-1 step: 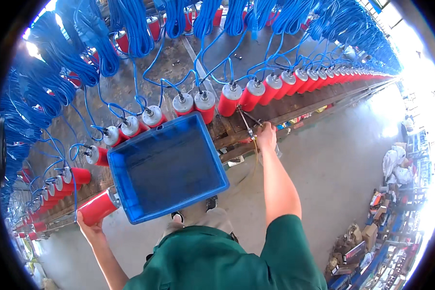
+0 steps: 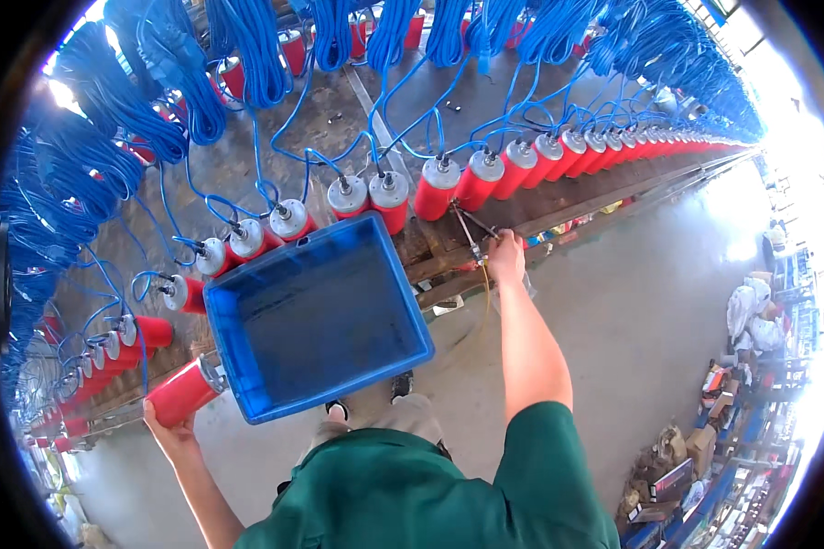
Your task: The person picks up a red cylinder from a workbench, uses a tool to remove and reinsert internal components, and dips the cylinder and parts into a blue tub of liquid.
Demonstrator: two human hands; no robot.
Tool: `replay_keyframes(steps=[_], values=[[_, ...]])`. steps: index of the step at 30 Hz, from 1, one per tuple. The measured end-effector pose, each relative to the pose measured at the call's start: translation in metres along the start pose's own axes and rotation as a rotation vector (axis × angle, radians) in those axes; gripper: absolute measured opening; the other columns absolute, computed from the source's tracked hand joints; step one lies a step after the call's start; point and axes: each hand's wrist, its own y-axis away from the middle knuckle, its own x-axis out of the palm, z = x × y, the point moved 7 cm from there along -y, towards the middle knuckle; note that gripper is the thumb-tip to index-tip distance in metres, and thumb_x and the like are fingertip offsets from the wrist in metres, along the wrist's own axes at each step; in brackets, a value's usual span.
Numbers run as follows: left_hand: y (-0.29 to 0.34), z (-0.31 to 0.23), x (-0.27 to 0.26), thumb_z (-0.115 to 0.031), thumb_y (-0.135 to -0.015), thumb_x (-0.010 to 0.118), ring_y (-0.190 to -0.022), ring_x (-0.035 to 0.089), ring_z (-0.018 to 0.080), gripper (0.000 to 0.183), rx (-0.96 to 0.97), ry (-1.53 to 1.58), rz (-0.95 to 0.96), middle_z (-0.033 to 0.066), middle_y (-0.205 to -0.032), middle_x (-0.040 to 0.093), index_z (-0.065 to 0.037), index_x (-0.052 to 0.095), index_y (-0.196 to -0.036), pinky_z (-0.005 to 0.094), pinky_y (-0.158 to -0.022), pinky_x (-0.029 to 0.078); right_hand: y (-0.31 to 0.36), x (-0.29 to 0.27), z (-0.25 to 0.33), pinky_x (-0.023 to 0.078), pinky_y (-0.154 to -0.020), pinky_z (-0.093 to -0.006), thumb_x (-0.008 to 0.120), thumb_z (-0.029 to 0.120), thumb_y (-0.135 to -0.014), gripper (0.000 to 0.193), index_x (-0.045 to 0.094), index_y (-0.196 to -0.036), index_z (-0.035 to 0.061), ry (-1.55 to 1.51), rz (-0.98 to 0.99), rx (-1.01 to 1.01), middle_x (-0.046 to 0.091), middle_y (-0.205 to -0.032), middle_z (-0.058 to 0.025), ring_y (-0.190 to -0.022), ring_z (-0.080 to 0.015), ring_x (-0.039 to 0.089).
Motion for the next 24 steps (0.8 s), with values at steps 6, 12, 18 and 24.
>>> replay_keyframes(steps=[6, 12, 18, 24], values=[[0.005, 0.011, 0.027, -0.06, -0.094, 0.067, -0.12, 0.067, 0.0297, 0.061, -0.074, 0.06, 0.068, 0.0124, -0.128, 0.069, -0.012, 0.058, -0.132, 0.048, -0.098, 0.058, -0.03, 0.034, -0.022, 0.055, -0.093, -0.052, 0.07, 0.022, -0.095, 0.022, 0.069, -0.112, 0.0067, 0.038, 0.1, -0.03, 0.07, -0.113, -0.0207, -0.11, -0.0425, 0.067], [-0.012, 0.052, 0.041, -0.063, -0.089, 0.067, -0.119, 0.066, 0.0304, 0.062, -0.164, -0.029, 0.135, 0.0113, -0.126, 0.07, -0.017, 0.058, -0.13, 0.0503, -0.098, 0.055, -0.031, 0.011, -0.042, 0.057, -0.083, -0.0478, 0.065, 0.021, -0.101, 0.024, 0.072, -0.109, 0.0004, -0.003, 0.022, -0.161, 0.075, -0.1, -0.0239, -0.093, -0.0395, 0.074], [-0.005, 0.063, 0.036, -0.063, -0.094, 0.06, -0.115, 0.07, 0.0283, 0.06, -0.252, -0.023, 0.141, 0.0106, -0.125, 0.072, -0.016, 0.059, -0.13, 0.0453, -0.096, 0.057, 0.035, -0.086, 0.019, 0.057, -0.073, -0.0339, 0.059, 0.02, -0.108, 0.026, 0.069, -0.123, 0.0011, -0.411, 0.116, 0.06, 0.077, -0.096, -0.0133, -0.087, -0.0209, 0.075], [-0.006, 0.072, 0.048, -0.062, -0.095, 0.057, -0.118, 0.07, 0.0307, 0.066, -0.322, 0.023, 0.236, 0.0152, -0.127, 0.072, -0.01, 0.057, -0.135, 0.0453, -0.099, 0.059, 0.171, -0.116, 0.151, 0.058, -0.071, -0.0295, 0.061, 0.006, -0.106, 0.018, 0.068, -0.122, 0.0008, -0.889, 0.273, -0.134, 0.071, -0.093, -0.0062, -0.081, -0.0139, 0.07]])
